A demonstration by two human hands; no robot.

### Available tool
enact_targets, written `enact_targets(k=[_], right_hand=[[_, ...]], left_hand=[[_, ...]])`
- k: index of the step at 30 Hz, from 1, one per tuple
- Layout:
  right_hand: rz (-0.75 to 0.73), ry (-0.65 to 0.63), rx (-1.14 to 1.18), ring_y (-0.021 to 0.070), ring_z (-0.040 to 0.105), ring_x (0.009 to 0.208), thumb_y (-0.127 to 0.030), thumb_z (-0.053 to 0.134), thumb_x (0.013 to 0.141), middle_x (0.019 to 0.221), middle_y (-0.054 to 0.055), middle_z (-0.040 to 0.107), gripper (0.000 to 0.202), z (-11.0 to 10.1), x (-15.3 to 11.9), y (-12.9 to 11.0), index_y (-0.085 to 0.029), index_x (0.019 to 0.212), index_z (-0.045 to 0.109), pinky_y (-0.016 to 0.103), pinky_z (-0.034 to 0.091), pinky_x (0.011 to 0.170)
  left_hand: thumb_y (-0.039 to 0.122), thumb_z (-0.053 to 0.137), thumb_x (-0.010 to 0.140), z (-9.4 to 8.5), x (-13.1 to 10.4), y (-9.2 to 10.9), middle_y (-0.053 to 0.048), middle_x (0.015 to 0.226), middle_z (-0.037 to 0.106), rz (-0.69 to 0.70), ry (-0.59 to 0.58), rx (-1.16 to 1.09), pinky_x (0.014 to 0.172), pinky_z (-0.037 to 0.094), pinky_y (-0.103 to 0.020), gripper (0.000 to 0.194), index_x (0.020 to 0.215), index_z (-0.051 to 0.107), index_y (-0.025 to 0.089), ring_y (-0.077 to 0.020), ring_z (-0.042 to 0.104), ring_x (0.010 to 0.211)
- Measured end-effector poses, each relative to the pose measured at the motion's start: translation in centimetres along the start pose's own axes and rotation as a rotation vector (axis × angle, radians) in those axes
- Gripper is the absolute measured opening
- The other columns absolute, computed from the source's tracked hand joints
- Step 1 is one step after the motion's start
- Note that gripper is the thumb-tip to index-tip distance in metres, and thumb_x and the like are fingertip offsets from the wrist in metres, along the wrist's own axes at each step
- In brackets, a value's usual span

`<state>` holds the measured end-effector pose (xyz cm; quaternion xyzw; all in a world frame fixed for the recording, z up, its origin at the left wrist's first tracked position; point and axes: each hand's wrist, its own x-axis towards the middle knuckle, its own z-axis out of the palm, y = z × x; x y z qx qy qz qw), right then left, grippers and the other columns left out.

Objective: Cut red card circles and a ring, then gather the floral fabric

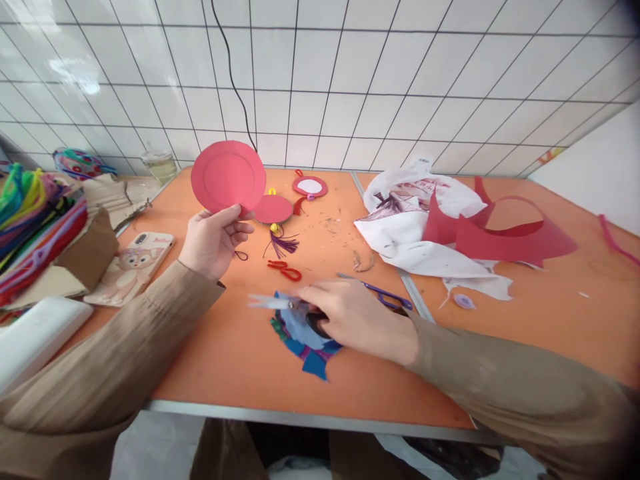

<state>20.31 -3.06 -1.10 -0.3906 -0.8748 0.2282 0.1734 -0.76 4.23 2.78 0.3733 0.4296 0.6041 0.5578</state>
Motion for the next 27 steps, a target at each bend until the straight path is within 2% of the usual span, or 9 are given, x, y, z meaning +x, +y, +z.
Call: enact_targets(k=[3,7,10,14,19,22,27], right_hand=[[0.140,0.148,0.285,0.0150,0.058,0.065,-0.014,0.058,0.073,0.073,0.002,0.063,0.021,-0.5,0.5,0.2,-0.017,0.093,0.062,0.026,0.043,0.061],[0.274,0.458,0.732,0.0128,0.054,0.062,-0.029,0.065,0.072,0.069,-0.001,0.058,0.032,-1.7,1.3,0.4,-0.018,0.100,0.056,0.025,0.043,0.056],[0.287,0.598,0.891,0.0131,0.054,0.066,-0.031,0.064,0.074,0.073,-0.001,0.057,0.035,-2.1,1.6,0.8,-0.020,0.105,0.052,0.023,0.040,0.052],[0.237,0.667,0.952,0.0121,0.054,0.068,-0.029,0.067,0.072,0.079,0.000,0.057,0.039,-2.0,1.8,1.1,-0.018,0.107,0.053,0.023,0.040,0.053],[0.265,0.655,0.948,0.0051,0.035,0.047,-0.024,0.068,0.070,0.066,-0.006,0.050,0.032,-1.9,2.0,1.2,-0.020,0.100,0.057,0.020,0.030,0.041],[0.282,0.671,0.947,0.0051,0.034,0.047,-0.022,0.068,0.069,0.064,-0.006,0.049,0.032,-1.9,2.2,1.4,-0.019,0.098,0.057,0.020,0.029,0.041],[0.273,0.713,0.968,0.0053,0.036,0.049,-0.021,0.067,0.068,0.064,-0.006,0.048,0.027,-2.0,2.5,1.5,-0.019,0.094,0.057,0.020,0.030,0.043]], left_hand=[[0.013,0.062,0.070,0.1,-0.2,-0.1,-0.004,0.063,0.067,-0.025,-0.023,0.011,0.045,0.043,-0.017,0.002,0.070,0.063,0.011,-0.0084,0.058,0.050],[0.016,0.067,0.067,0.6,-1.1,-0.5,-0.005,0.063,0.068,-0.097,-0.137,0.046,0.042,0.042,-0.019,0.006,0.070,0.064,0.011,-0.0095,0.058,0.047],[0.016,0.068,0.067,1.0,-2.0,-1.2,-0.005,0.058,0.066,-0.131,-0.238,0.090,0.040,0.041,-0.018,0.007,0.067,0.065,0.009,-0.0097,0.058,0.045],[0.017,0.069,0.066,1.5,-2.9,-2.2,-0.005,0.051,0.065,-0.173,-0.328,0.187,0.040,0.043,-0.019,0.008,0.064,0.066,0.010,-0.0116,0.058,0.042],[0.019,0.070,0.066,1.7,-3.3,-2.7,-0.005,0.050,0.066,-0.185,-0.414,0.302,0.041,0.045,-0.021,0.009,0.064,0.065,0.012,-0.0127,0.058,0.040],[0.021,0.072,0.066,1.8,-3.5,-2.7,-0.005,0.051,0.066,-0.198,-0.395,0.288,0.042,0.046,-0.021,0.011,0.066,0.066,0.012,-0.0124,0.058,0.042],[0.022,0.076,0.063,2.0,-3.8,-3.1,-0.008,0.068,0.071,-0.300,-0.393,0.187,0.046,0.048,-0.020,0.016,0.073,0.070,0.011,-0.0127,0.062,0.050]])
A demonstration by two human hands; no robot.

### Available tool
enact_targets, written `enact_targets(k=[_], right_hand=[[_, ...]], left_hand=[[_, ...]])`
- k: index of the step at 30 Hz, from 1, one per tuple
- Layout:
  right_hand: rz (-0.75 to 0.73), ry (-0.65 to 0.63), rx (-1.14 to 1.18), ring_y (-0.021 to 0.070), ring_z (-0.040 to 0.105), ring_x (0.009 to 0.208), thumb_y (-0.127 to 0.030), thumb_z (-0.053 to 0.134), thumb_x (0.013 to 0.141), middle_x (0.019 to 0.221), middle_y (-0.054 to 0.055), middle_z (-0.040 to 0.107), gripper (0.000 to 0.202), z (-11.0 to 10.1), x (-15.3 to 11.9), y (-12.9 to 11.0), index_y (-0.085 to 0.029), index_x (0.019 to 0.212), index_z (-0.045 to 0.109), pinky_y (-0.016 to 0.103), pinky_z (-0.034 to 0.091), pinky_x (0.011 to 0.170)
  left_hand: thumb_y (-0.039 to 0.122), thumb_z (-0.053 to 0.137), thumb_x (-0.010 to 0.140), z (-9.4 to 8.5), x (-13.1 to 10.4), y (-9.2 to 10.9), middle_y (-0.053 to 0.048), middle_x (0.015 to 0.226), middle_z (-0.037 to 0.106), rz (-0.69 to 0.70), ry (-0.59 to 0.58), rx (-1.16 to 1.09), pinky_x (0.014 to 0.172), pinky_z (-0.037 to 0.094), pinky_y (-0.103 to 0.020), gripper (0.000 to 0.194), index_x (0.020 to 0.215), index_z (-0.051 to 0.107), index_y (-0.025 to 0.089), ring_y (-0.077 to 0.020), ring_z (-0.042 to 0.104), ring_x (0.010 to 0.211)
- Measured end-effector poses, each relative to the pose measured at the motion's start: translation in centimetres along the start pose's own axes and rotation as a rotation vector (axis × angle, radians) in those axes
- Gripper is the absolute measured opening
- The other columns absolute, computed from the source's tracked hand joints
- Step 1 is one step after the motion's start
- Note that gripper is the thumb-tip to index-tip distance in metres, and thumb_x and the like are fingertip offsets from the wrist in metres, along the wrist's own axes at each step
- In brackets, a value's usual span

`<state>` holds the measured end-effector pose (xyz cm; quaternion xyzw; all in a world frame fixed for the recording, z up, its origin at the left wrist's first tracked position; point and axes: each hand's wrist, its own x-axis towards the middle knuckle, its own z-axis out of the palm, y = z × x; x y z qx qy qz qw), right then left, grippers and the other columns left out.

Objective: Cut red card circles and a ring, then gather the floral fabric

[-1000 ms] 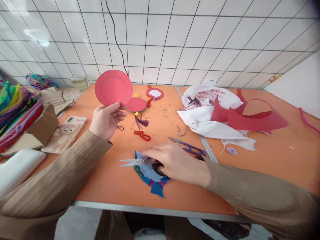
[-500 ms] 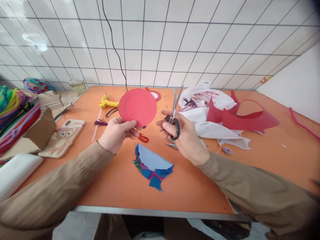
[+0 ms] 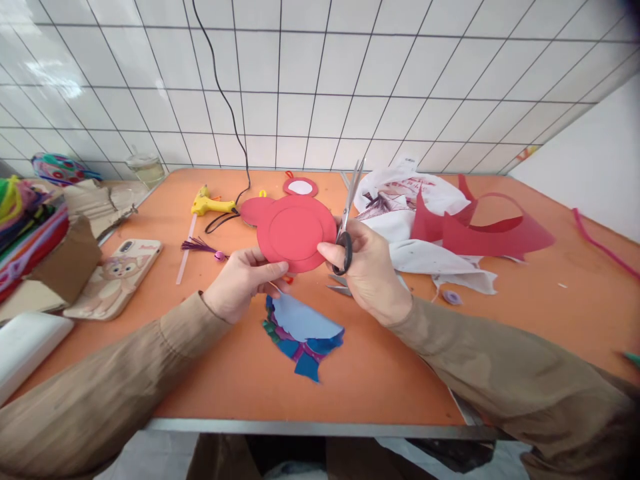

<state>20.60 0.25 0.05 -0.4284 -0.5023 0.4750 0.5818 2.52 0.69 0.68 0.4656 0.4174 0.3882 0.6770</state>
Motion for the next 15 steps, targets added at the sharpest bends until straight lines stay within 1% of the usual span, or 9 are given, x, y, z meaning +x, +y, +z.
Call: enact_targets(k=[4,6,9,12,15], right_hand=[[-0.056,0.006,-0.026,0.0060,0.039,0.052,-0.023,0.066,0.069,0.067,-0.005,0.049,0.025,0.15,-0.18,-0.09,-0.019,0.092,0.057,0.020,0.030,0.044],[-0.073,-0.002,-0.056,0.0068,0.040,0.052,-0.025,0.065,0.070,0.067,-0.005,0.049,0.026,0.31,-0.38,-0.15,-0.019,0.094,0.056,0.021,0.031,0.045],[-0.042,-0.030,-0.060,0.0074,0.041,0.052,-0.027,0.062,0.069,0.065,-0.005,0.049,0.026,0.61,-0.67,-0.32,-0.019,0.092,0.054,0.021,0.030,0.044],[0.012,-0.044,-0.029,0.0070,0.039,0.051,-0.026,0.062,0.067,0.064,-0.005,0.048,0.022,0.86,-0.83,-0.51,-0.020,0.085,0.051,0.022,0.030,0.044],[0.002,-0.044,-0.060,0.0073,0.039,0.052,-0.024,0.064,0.066,0.063,-0.005,0.046,0.020,1.01,-0.87,-0.62,-0.020,0.079,0.049,0.021,0.031,0.045]], left_hand=[[0.023,0.078,0.061,0.39,-0.04,-0.53,-0.009,0.074,0.073,-0.023,-0.019,-0.102,0.046,0.049,-0.020,0.017,0.073,0.073,0.012,-0.0133,0.064,0.053],[0.023,0.078,0.061,0.57,-0.08,-0.78,-0.009,0.073,0.073,-0.035,-0.011,-0.133,0.046,0.049,-0.020,0.016,0.072,0.074,0.012,-0.0138,0.065,0.053],[0.022,0.077,0.061,0.69,-0.12,-0.99,-0.009,0.071,0.073,-0.025,0.006,-0.151,0.046,0.050,-0.021,0.013,0.070,0.074,0.012,-0.0138,0.065,0.053],[0.021,0.075,0.063,0.61,-0.10,-0.96,-0.009,0.070,0.073,0.017,0.018,-0.131,0.046,0.050,-0.021,0.012,0.071,0.073,0.012,-0.0142,0.064,0.053],[0.020,0.074,0.064,0.53,-0.06,-0.90,-0.009,0.067,0.072,0.053,0.037,-0.098,0.046,0.050,-0.022,0.012,0.070,0.072,0.011,-0.0148,0.064,0.053]])
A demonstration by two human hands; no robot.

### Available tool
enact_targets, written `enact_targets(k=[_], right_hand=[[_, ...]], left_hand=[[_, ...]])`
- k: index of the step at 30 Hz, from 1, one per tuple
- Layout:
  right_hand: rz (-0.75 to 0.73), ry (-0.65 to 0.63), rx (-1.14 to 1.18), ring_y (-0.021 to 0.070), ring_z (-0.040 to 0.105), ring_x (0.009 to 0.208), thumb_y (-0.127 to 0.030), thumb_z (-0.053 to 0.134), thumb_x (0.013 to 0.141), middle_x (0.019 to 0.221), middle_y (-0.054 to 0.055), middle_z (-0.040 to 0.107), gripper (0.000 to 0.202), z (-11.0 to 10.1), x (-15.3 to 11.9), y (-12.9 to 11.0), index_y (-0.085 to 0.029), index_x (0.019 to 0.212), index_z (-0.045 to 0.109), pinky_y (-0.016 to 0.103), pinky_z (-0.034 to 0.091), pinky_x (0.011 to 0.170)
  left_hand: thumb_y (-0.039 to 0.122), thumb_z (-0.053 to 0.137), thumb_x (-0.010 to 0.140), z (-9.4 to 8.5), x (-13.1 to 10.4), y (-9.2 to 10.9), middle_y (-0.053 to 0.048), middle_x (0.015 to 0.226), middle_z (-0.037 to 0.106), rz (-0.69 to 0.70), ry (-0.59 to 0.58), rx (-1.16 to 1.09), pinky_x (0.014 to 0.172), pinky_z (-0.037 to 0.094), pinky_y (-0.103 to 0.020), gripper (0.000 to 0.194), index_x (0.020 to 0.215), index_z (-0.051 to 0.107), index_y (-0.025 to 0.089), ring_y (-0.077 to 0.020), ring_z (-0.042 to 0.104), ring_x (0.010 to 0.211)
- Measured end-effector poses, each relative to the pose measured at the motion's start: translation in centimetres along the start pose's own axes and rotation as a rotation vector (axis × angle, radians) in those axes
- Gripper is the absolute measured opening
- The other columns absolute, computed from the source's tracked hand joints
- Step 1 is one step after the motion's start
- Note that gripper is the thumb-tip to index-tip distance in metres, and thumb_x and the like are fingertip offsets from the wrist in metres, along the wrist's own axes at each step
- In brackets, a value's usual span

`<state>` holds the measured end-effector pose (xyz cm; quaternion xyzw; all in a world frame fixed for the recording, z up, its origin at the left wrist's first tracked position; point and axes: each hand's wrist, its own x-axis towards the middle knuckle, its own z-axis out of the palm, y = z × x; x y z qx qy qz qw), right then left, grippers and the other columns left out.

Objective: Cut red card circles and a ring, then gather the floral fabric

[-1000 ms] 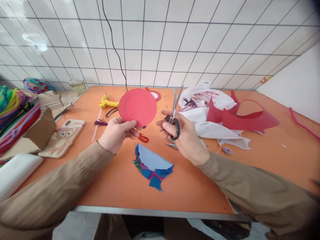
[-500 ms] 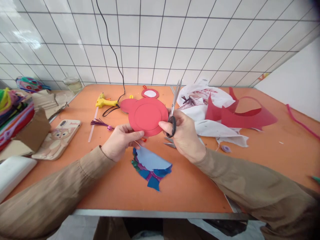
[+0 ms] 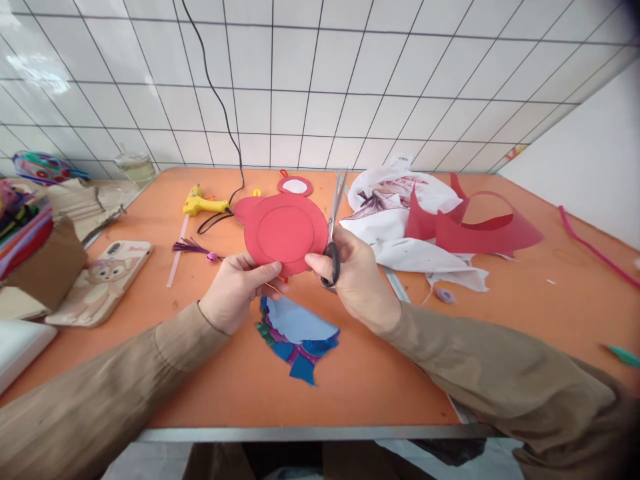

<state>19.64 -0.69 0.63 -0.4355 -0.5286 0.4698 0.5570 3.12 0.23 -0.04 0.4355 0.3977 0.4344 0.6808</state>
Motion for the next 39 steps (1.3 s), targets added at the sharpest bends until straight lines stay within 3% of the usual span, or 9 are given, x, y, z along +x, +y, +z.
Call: enact_targets(k=[5,13,18,26,31,34,39], right_hand=[[-0.037,0.005,-0.078,0.0089,0.041,0.055,-0.026,0.065,0.067,0.062,-0.005,0.044,0.019,0.1,-0.1,0.0,-0.020,0.076,0.049,0.022,0.033,0.046],[-0.014,0.002,0.005,0.0053,0.035,0.047,-0.019,0.062,0.068,0.058,-0.007,0.044,0.014,0.0,-0.2,0.1,-0.019,0.075,0.050,0.020,0.029,0.042],[-0.078,0.002,0.058,0.0044,0.037,0.049,-0.016,0.066,0.066,0.058,-0.008,0.045,0.015,-0.1,0.0,0.3,-0.017,0.073,0.053,0.018,0.029,0.043],[-0.043,-0.020,0.091,0.0061,0.046,0.050,-0.018,0.067,0.069,0.062,-0.006,0.054,0.022,-0.6,0.3,0.9,-0.017,0.089,0.058,0.019,0.034,0.045],[0.053,-0.017,0.207,0.0126,0.059,0.067,-0.034,0.066,0.074,0.076,-0.001,0.060,0.034,-0.6,-0.3,1.0,-0.018,0.104,0.057,0.022,0.041,0.054],[0.107,-0.096,0.308,0.0153,0.060,0.074,-0.048,0.061,0.078,0.082,0.002,0.062,0.042,-0.4,-1.1,1.1,-0.019,0.107,0.056,0.027,0.045,0.063],[0.140,-0.261,0.430,0.0167,0.060,0.080,-0.050,0.054,0.084,0.085,0.003,0.063,0.040,0.1,-3.2,1.3,-0.021,0.113,0.058,0.036,0.043,0.083]], left_hand=[[0.021,0.074,0.065,0.0,-0.1,-0.1,-0.008,0.066,0.071,0.023,0.014,-0.009,0.046,0.049,-0.022,0.012,0.071,0.071,0.011,-0.0146,0.063,0.052],[0.023,0.074,0.065,-0.1,-0.1,-0.1,-0.007,0.063,0.070,0.060,0.020,-0.014,0.045,0.049,-0.021,0.014,0.070,0.070,0.011,-0.0135,0.063,0.051],[0.024,0.075,0.066,-0.3,0.0,-0.1,-0.007,0.064,0.070,0.047,0.004,-0.003,0.046,0.049,-0.020,0.015,0.072,0.070,0.010,-0.0137,0.063,0.052],[0.020,0.075,0.065,-0.5,0.1,-0.1,-0.004,0.062,0.069,0.082,0.018,-0.051,0.044,0.050,-0.020,0.011,0.071,0.071,0.012,-0.0135,0.064,0.051],[0.018,0.075,0.064,-0.4,0.2,0.5,-0.003,0.060,0.068,0.150,0.114,-0.139,0.041,0.048,-0.018,0.009,0.067,0.069,0.012,-0.0125,0.063,0.048],[0.016,0.075,0.063,-0.6,0.5,0.6,-0.002,0.058,0.068,0.181,0.189,-0.204,0.042,0.048,-0.017,0.008,0.067,0.069,0.012,-0.0124,0.064,0.050],[0.015,0.077,0.061,-1.1,1.0,0.2,-0.002,0.060,0.069,0.190,0.234,-0.286,0.049,0.053,-0.017,0.011,0.067,0.068,0.011,-0.0133,0.067,0.055]])
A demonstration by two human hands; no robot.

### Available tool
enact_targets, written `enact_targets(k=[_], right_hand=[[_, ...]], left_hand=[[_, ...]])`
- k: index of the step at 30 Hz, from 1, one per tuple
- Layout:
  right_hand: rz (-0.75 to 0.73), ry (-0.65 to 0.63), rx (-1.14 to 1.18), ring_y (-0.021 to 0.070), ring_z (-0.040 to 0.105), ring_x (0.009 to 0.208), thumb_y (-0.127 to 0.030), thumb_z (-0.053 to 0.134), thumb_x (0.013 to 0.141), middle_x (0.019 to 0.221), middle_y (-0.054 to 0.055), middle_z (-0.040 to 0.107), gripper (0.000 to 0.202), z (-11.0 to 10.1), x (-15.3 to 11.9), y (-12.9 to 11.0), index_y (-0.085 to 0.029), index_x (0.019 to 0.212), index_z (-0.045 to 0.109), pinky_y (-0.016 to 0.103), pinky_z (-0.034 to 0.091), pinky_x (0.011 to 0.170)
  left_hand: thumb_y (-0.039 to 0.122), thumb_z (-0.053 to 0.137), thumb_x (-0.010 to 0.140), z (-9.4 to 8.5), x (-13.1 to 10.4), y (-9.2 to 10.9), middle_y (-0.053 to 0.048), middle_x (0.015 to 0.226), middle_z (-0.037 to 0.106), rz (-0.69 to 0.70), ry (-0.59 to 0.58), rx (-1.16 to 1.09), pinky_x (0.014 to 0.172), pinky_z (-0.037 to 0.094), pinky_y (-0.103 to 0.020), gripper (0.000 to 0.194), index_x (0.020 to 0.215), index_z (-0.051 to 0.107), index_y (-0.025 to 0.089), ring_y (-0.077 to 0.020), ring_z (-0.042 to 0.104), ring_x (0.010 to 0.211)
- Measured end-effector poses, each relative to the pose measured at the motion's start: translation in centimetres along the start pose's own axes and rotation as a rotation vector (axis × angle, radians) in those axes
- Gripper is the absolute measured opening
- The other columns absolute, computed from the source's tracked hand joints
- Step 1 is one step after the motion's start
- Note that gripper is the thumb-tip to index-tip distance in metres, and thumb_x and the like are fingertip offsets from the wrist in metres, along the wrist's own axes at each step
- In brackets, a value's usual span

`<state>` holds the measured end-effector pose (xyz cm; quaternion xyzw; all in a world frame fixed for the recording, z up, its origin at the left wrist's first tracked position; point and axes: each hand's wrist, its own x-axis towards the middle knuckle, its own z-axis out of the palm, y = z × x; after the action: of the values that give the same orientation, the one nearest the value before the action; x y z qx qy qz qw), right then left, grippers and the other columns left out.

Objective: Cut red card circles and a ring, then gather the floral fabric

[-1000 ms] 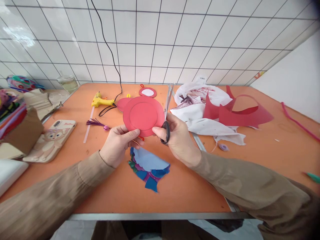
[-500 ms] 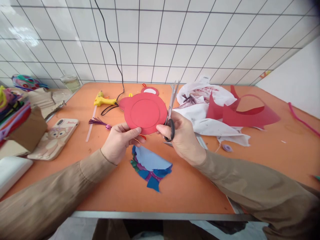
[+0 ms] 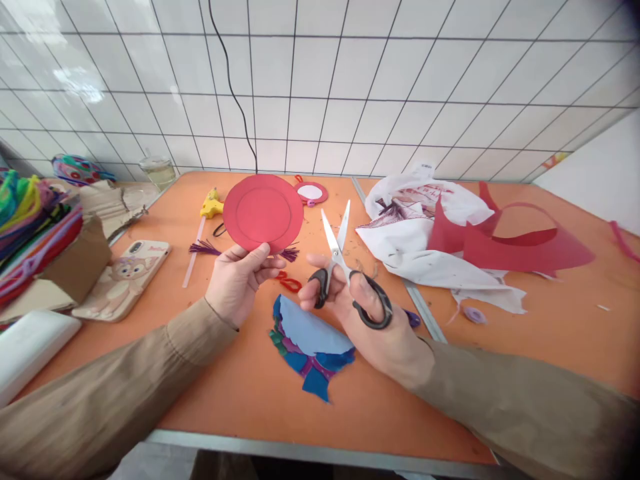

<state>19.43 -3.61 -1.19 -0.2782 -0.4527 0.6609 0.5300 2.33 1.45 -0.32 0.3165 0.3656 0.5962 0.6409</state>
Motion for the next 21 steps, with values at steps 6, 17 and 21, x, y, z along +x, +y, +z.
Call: enact_targets(k=[6,17,21], right_hand=[[0.234,-0.159,0.239,0.0135,0.058,0.072,-0.055,0.054,0.083,0.082,0.003,0.064,0.046,0.7,-1.9,0.8,-0.023,0.114,0.061,0.029,0.043,0.074],[0.473,-0.318,0.542,0.0089,0.062,0.055,-0.054,0.062,0.077,0.073,0.003,0.070,0.047,1.0,-2.2,1.2,-0.019,0.108,0.065,0.027,0.049,0.070],[0.496,-0.349,0.567,0.0100,0.064,0.057,-0.054,0.063,0.076,0.071,0.002,0.071,0.043,1.1,-2.2,1.1,-0.021,0.103,0.065,0.027,0.050,0.069]], left_hand=[[0.017,0.078,0.062,0.0,-0.1,-0.3,-0.004,0.064,0.072,-0.004,-0.030,-0.031,0.057,0.055,-0.017,0.011,0.068,0.071,0.011,-0.0137,0.069,0.062],[0.016,0.077,0.061,0.7,-1.0,-0.1,-0.005,0.073,0.075,-0.016,-0.100,-0.015,0.066,0.057,-0.023,0.009,0.069,0.073,0.014,-0.0178,0.070,0.071],[0.017,0.076,0.064,0.6,-0.9,-0.1,-0.004,0.074,0.075,-0.022,-0.140,-0.019,0.069,0.057,-0.023,0.008,0.071,0.074,0.014,-0.0184,0.071,0.074]])
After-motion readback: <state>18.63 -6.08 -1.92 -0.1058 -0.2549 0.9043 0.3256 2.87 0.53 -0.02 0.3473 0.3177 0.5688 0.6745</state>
